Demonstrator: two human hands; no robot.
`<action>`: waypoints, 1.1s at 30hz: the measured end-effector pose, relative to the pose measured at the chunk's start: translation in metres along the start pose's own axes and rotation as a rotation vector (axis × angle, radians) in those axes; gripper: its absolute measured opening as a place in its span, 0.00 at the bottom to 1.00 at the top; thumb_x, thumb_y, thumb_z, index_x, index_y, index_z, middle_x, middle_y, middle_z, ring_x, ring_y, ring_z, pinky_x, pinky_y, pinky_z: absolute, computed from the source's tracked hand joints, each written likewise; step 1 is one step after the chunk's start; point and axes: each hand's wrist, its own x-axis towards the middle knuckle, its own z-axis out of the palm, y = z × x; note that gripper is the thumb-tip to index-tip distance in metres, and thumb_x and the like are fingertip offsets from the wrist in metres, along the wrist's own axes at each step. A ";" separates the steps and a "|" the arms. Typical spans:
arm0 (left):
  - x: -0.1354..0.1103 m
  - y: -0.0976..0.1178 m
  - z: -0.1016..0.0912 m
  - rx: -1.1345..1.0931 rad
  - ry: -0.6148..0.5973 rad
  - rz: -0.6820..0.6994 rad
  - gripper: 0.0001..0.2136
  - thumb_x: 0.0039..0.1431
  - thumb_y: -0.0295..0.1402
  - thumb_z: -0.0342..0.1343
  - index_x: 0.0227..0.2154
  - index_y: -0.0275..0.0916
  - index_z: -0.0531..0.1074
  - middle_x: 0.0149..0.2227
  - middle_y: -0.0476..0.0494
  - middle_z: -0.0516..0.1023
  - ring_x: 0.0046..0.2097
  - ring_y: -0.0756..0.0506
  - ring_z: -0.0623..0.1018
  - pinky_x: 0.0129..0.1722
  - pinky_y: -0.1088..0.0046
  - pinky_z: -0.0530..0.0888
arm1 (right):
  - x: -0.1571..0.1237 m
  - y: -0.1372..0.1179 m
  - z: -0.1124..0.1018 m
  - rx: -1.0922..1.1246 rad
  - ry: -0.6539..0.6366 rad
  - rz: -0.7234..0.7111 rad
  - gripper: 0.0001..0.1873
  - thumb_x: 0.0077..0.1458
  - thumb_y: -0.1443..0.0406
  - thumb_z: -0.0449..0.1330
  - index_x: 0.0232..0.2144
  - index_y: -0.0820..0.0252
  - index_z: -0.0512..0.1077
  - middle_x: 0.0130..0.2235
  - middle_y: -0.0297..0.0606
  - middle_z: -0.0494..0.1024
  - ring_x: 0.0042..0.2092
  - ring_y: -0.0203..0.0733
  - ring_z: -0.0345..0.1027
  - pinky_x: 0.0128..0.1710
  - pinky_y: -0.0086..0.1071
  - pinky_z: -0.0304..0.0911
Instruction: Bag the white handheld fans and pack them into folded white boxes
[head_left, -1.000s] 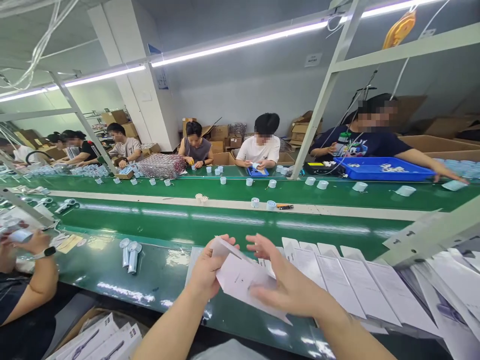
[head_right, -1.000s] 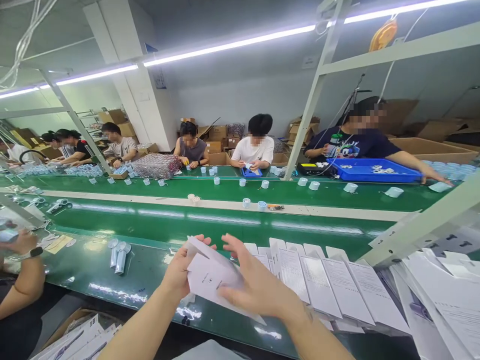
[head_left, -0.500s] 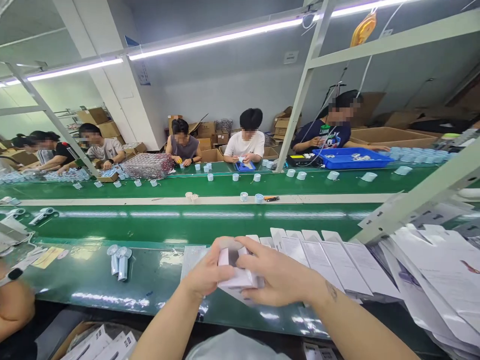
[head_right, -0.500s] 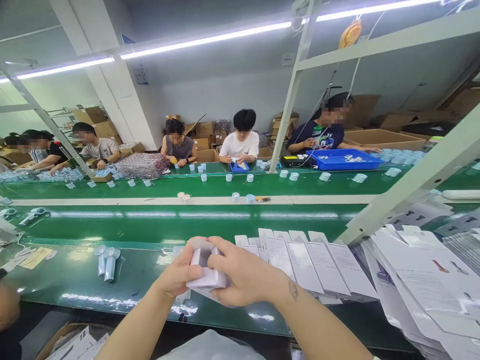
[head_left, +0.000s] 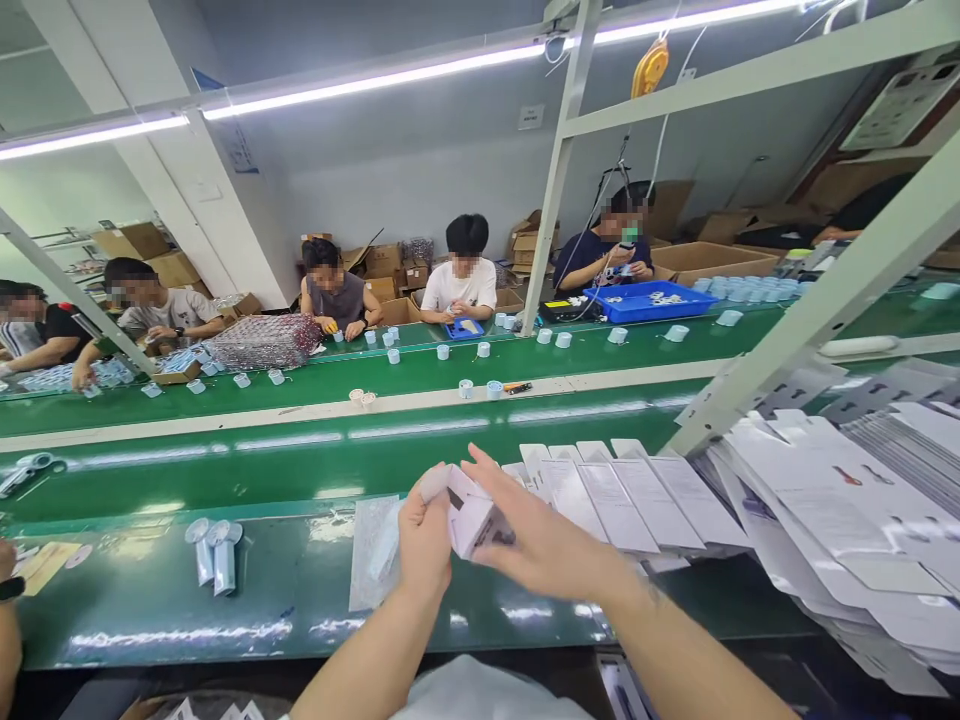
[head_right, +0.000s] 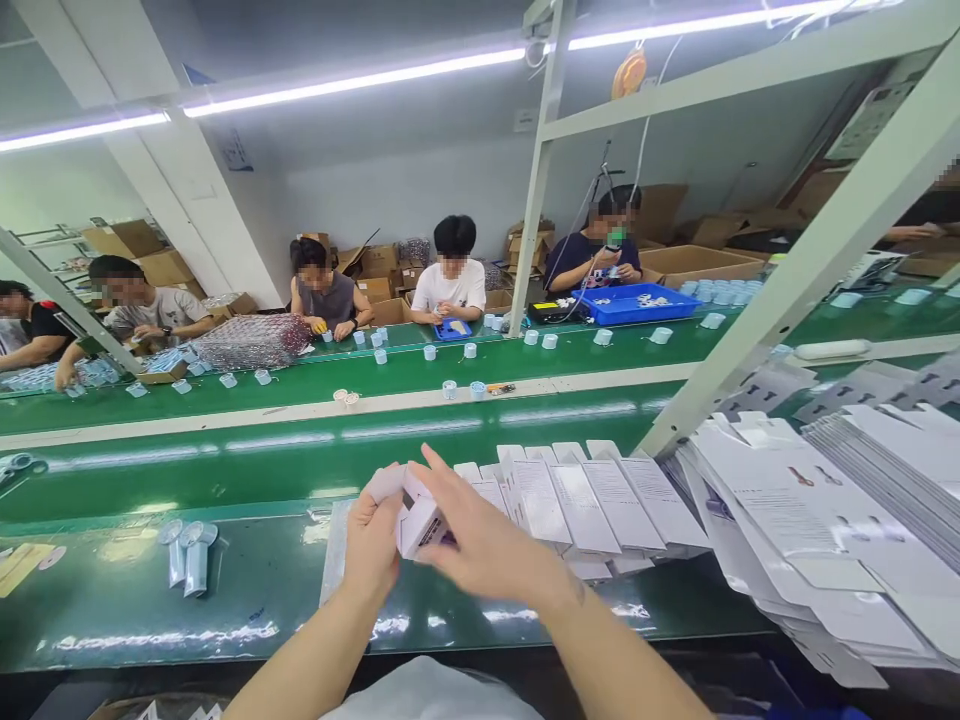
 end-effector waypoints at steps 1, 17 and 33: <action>-0.001 -0.001 -0.001 0.040 0.004 0.010 0.17 0.51 0.40 0.64 0.44 0.41 0.77 0.46 0.43 0.79 0.48 0.41 0.76 0.48 0.65 0.71 | -0.005 0.002 0.011 -0.016 0.098 0.024 0.51 0.50 0.65 0.64 0.68 0.49 0.40 0.71 0.48 0.42 0.69 0.57 0.42 0.63 0.53 0.53; -0.006 0.028 0.013 0.074 -0.606 -0.197 0.21 0.44 0.30 0.68 0.39 0.42 0.65 0.39 0.46 0.76 0.34 0.48 0.75 0.32 0.74 0.70 | -0.031 0.008 0.009 0.196 0.180 0.079 0.56 0.40 0.69 0.68 0.65 0.53 0.43 0.63 0.50 0.62 0.59 0.54 0.64 0.54 0.44 0.65; -0.010 0.016 0.018 0.342 -0.711 -0.112 0.17 0.52 0.29 0.59 0.46 0.43 0.66 0.44 0.45 0.71 0.40 0.46 0.72 0.37 0.73 0.70 | -0.054 0.034 0.004 0.195 0.211 0.012 0.62 0.36 0.68 0.70 0.68 0.53 0.42 0.62 0.49 0.64 0.57 0.53 0.66 0.56 0.44 0.63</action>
